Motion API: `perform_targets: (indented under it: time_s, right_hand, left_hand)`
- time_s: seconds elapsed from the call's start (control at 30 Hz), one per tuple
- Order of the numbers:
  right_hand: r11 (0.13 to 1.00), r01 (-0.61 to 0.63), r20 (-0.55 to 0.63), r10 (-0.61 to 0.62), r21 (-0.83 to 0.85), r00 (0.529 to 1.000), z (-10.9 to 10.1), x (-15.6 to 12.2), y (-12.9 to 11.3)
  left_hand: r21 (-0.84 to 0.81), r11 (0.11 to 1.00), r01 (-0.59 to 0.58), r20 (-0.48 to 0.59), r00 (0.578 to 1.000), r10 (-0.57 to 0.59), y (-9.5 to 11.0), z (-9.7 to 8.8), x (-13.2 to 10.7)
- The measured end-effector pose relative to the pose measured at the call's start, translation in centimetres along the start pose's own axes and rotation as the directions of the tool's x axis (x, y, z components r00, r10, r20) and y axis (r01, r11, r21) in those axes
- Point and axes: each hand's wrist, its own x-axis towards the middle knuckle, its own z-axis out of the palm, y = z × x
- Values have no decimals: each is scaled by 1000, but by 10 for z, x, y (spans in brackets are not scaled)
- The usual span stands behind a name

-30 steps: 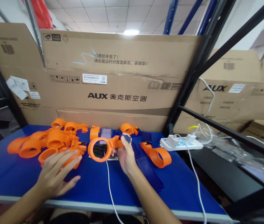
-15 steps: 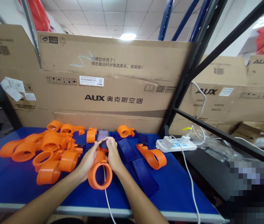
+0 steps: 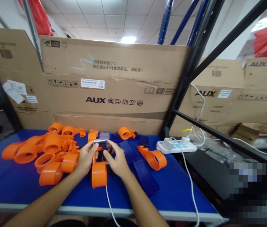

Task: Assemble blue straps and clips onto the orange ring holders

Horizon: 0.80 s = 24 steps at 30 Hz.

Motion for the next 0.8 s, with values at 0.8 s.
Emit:
perform_targets:
  time_s: [0.8]
  right_hand:
    - [957, 105, -60, -126, -271, 990, 9, -9, -1]
  left_hand:
    - [22, 1000, 1, 104, 995, -3, 5, -3, -6]
